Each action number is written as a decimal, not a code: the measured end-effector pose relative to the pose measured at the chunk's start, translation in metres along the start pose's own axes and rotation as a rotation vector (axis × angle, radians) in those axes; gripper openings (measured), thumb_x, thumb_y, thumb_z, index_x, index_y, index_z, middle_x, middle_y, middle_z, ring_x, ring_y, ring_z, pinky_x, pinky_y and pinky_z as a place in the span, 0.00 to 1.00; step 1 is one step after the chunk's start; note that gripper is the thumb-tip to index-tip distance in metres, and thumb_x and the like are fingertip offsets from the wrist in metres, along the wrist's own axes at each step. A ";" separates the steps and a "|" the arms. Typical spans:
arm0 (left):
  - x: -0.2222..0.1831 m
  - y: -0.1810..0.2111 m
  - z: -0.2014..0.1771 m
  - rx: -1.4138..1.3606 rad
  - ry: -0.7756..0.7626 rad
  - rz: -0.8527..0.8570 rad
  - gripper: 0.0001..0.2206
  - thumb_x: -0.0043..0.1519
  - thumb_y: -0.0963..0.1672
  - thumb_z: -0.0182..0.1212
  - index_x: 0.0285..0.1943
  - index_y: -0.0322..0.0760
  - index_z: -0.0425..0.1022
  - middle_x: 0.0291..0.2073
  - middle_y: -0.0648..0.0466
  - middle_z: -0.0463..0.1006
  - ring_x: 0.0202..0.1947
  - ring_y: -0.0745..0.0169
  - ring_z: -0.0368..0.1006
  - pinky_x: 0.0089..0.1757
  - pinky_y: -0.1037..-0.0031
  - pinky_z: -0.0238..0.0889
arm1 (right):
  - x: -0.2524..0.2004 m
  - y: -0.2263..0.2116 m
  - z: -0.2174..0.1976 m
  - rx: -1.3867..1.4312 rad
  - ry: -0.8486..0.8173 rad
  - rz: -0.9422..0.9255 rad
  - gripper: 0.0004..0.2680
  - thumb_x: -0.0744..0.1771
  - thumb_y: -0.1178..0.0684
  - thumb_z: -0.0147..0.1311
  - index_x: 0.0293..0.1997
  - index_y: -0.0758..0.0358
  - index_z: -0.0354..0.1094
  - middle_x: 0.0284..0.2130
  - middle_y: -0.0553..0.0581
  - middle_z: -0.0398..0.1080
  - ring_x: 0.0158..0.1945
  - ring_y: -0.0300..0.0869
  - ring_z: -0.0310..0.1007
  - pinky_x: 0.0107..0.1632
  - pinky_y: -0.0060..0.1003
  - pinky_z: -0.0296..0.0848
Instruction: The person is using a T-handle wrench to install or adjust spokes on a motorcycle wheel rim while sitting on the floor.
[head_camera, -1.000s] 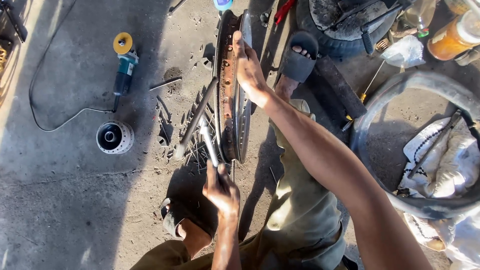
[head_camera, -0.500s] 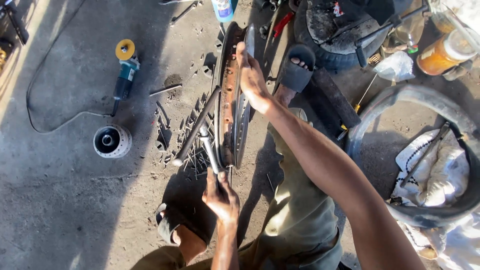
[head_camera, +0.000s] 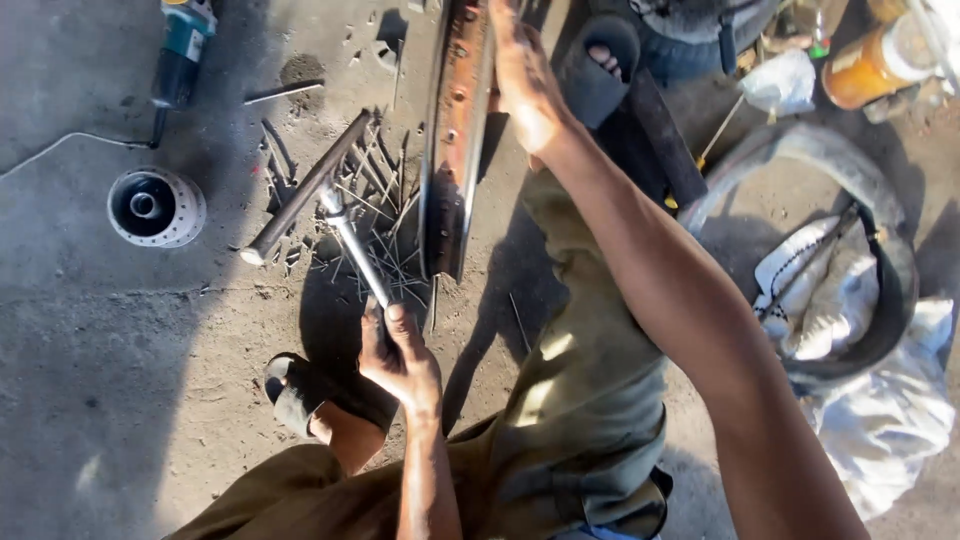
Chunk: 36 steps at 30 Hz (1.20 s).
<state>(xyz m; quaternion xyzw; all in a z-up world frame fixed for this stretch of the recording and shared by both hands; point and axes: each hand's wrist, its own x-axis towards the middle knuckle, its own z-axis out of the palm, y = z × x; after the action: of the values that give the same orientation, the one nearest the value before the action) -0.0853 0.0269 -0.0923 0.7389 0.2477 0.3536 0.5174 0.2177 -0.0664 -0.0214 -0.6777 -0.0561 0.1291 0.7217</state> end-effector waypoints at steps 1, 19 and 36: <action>0.007 0.004 -0.001 -0.072 0.065 -0.097 0.14 0.70 0.47 0.55 0.52 0.30 0.75 0.24 0.59 0.72 0.24 0.75 0.62 0.29 0.81 0.58 | -0.013 -0.023 0.003 -0.068 0.000 0.115 0.40 0.58 0.20 0.29 0.76 0.51 0.41 0.77 0.58 0.39 0.79 0.58 0.36 0.69 0.69 0.42; 0.014 -0.031 -0.014 -0.425 0.292 -0.577 0.11 0.70 0.48 0.53 0.38 0.40 0.72 0.12 0.63 0.59 0.11 0.79 0.55 0.17 0.86 0.46 | -0.074 0.053 -0.021 -0.128 -0.096 0.100 0.13 0.70 0.49 0.57 0.49 0.73 0.65 0.36 0.60 0.68 0.36 0.48 0.78 0.38 0.44 0.82; -0.031 -0.024 -0.005 -0.084 -0.263 0.099 0.14 0.70 0.46 0.51 0.56 0.31 0.73 0.17 0.60 0.64 0.14 0.75 0.55 0.20 0.78 0.48 | 0.065 0.118 -0.057 -0.449 0.092 -0.217 0.07 0.70 0.61 0.46 0.51 0.68 0.70 0.48 0.58 0.77 0.47 0.36 0.81 0.47 0.22 0.84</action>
<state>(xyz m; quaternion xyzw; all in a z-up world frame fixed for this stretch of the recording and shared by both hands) -0.1084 0.0151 -0.1223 0.7679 0.1263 0.2888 0.5576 0.2817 -0.0986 -0.1486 -0.8163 -0.1228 0.0042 0.5645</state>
